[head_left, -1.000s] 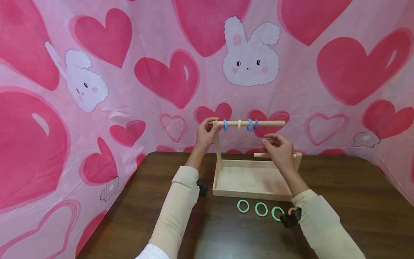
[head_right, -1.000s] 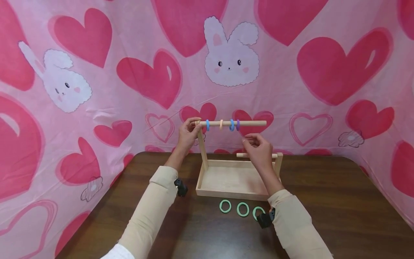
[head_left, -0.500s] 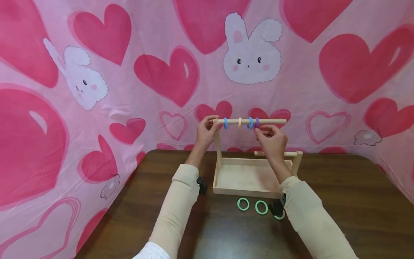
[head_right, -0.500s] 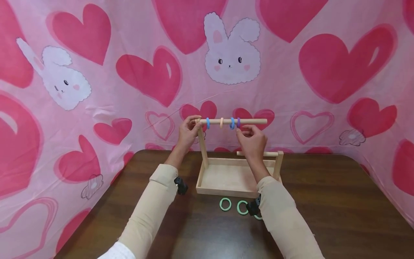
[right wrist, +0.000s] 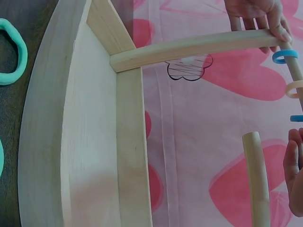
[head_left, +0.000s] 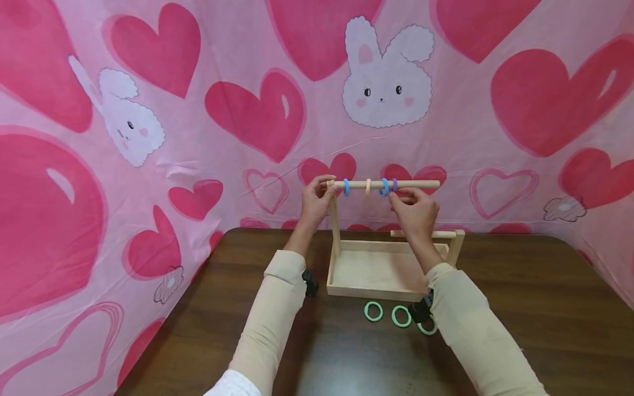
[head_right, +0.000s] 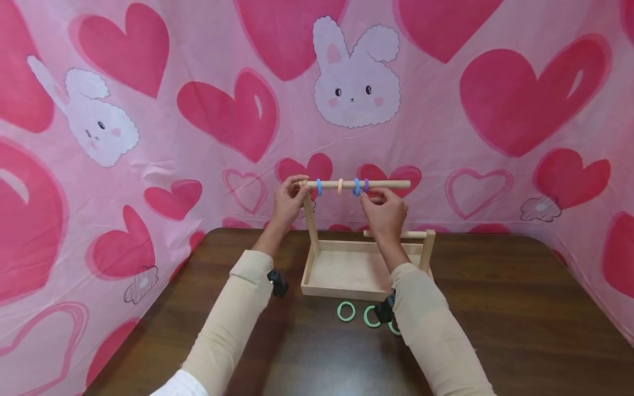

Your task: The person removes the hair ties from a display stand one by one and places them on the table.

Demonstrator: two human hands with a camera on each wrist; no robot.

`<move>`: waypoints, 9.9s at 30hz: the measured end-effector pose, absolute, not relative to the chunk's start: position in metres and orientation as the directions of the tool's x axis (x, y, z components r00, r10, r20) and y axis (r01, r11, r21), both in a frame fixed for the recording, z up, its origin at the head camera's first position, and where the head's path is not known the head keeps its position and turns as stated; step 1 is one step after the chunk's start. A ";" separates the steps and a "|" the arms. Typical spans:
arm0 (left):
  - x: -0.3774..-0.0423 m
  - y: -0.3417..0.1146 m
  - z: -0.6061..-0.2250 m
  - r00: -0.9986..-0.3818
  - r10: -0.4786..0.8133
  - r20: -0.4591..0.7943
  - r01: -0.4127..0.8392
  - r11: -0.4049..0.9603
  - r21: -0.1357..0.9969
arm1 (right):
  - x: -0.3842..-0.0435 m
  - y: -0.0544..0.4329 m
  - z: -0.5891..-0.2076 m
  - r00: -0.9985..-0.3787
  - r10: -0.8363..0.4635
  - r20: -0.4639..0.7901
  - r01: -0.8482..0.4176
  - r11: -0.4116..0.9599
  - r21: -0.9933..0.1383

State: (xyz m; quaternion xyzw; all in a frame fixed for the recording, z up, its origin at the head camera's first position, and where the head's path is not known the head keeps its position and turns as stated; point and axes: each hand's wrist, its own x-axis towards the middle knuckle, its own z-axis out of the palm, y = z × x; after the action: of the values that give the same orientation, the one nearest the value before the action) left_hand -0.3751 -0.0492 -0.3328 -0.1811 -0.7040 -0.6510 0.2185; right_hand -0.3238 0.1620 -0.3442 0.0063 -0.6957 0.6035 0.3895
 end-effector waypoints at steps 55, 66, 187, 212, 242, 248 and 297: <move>-0.377 -0.048 -0.334 -0.824 -0.043 0.565 0.562 0.065 0.824 | -0.320 0.199 -0.344 -0.677 0.493 0.547 -0.509 0.223 -0.831; -0.375 -0.048 -0.334 -0.818 -0.026 0.575 0.573 0.062 0.817 | -0.308 0.214 -0.338 -0.697 0.509 0.505 -0.495 0.169 -0.852; -0.372 -0.047 -0.330 -0.829 -0.036 0.557 0.554 0.070 0.829 | -0.175 0.392 -0.471 -0.681 -0.674 -0.286 0.379 0.009 -0.925; -0.370 -0.047 -0.332 -0.824 -0.028 0.566 0.562 0.091 0.822 | -0.160 0.379 -0.473 -0.650 -0.670 -0.357 0.310 0.195 -0.930; -0.375 -0.047 -0.333 -0.827 -0.029 0.561 0.558 0.073 0.827 | -0.176 0.376 -0.456 -0.705 -0.682 -0.195 0.030 0.246 -0.969; -0.374 -0.047 -0.332 -0.831 -0.037 0.554 0.552 0.061 0.832 | -0.187 0.364 -0.442 -0.748 -0.663 -0.012 -0.168 0.207 -0.964; -0.372 -0.046 -0.332 -0.820 -0.051 0.571 0.569 0.035 0.821 | -0.293 0.187 -0.344 -0.887 0.160 0.432 -0.384 0.260 -0.886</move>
State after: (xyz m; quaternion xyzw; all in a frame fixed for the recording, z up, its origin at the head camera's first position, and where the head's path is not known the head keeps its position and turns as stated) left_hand -0.3718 -0.0458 -0.3317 -0.1905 -0.6810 -0.6680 0.2320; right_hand -0.2931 0.1874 -0.3438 0.0735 -0.7611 0.6037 0.2255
